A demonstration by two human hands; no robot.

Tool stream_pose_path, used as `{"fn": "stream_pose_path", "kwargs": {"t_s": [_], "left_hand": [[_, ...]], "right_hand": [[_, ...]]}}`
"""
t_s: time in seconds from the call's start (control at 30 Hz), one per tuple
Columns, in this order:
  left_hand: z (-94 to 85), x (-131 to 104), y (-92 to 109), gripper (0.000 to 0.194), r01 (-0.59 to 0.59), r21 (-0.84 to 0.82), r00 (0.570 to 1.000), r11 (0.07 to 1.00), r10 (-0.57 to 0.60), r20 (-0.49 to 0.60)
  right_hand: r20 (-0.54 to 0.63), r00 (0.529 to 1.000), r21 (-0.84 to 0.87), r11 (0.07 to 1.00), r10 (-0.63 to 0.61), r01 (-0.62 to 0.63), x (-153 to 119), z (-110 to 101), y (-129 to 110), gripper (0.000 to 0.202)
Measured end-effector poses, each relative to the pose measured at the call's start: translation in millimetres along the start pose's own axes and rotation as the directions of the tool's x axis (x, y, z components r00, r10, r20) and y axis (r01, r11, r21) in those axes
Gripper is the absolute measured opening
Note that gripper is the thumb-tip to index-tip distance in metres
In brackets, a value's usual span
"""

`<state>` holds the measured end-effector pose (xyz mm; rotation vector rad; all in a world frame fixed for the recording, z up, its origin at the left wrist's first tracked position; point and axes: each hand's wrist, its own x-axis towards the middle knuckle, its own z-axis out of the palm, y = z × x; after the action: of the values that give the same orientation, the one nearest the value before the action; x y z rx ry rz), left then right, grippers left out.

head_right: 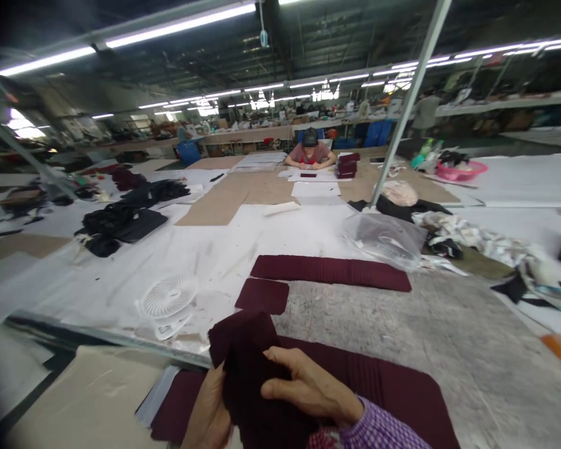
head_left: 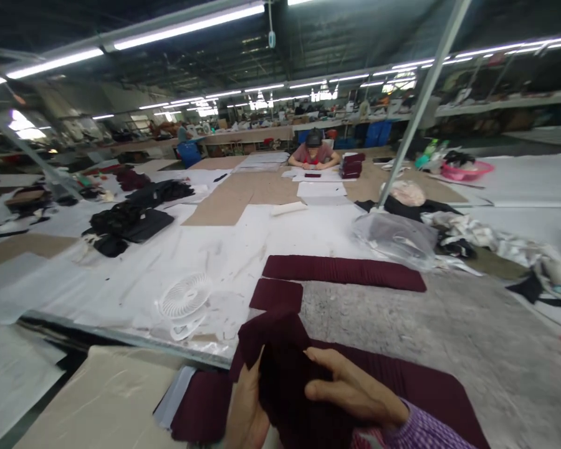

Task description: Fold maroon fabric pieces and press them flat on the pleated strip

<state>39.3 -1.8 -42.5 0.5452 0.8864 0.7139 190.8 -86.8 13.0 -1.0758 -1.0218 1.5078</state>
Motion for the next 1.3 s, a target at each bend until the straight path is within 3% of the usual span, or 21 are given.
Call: {"fn": "stream_pose_path", "kwargs": {"t_s": [0.1, 0.2, 0.37, 0.47, 0.57, 0.73, 0.9, 1.0, 1.13, 1.3], "left_hand": [[3.9, 18, -14, 0.053, 0.063, 0.035, 0.998, 0.997, -0.063, 0.000], [-1.0, 44, -30, 0.058, 0.070, 0.143, 0.994, 0.987, -0.057, -0.097], [-17.7, 79, -49, 0.041, 0.030, 0.333, 0.978, 0.942, 0.042, -0.207], [-33.4, 95, -51, 0.036, -0.033, 0.529, 0.957, 0.848, 0.179, -0.227], [-52.7, 114, -53, 0.041, -0.055, 0.747, 0.914, 0.663, 0.334, -0.229], [-76.4, 131, -74, 0.032, -0.013, 0.959, 0.830, 0.284, 0.538, -0.148], [-83.9, 132, -99, 0.024, 0.014, 1.000, 0.773, -0.004, 0.634, -0.008], [-88.0, 136, -108, 0.024, 0.055, 0.994, 0.750, -0.099, 0.661, 0.024], [-93.7, 141, -115, 0.029, 0.096, 0.982, 0.743, -0.164, 0.668, 0.039], [-98.1, 145, -121, 0.039, 0.124, 0.972, 0.754, -0.200, 0.655, 0.039]], "right_hand": [[-0.110, 0.993, 0.009, 0.999, 0.039, -0.038, -5, -13, 8, 0.032], [-0.243, 0.969, -0.044, 0.997, 0.050, -0.062, -10, -33, 17, 0.027], [-0.475, 0.879, -0.175, 0.976, 0.032, -0.130, -27, -80, 34, 0.027], [-0.586, 0.810, -0.243, 0.950, 0.018, -0.197, -37, -115, 47, 0.032], [-0.624, 0.781, -0.306, 0.911, 0.029, -0.278, -36, -149, 61, 0.034], [-0.546, 0.836, -0.406, 0.856, 0.054, -0.321, -2, -174, 69, 0.035], [-0.352, 0.932, -0.505, 0.821, 0.086, -0.266, 62, -164, 60, 0.039], [-0.202, 0.972, -0.534, 0.819, 0.120, -0.212, 102, -154, 55, 0.040], [-0.055, 0.985, -0.562, 0.811, 0.162, -0.165, 151, -156, 56, 0.044], [-0.067, 0.956, -0.685, 0.683, 0.286, -0.253, 209, -185, 84, 0.036]]}}
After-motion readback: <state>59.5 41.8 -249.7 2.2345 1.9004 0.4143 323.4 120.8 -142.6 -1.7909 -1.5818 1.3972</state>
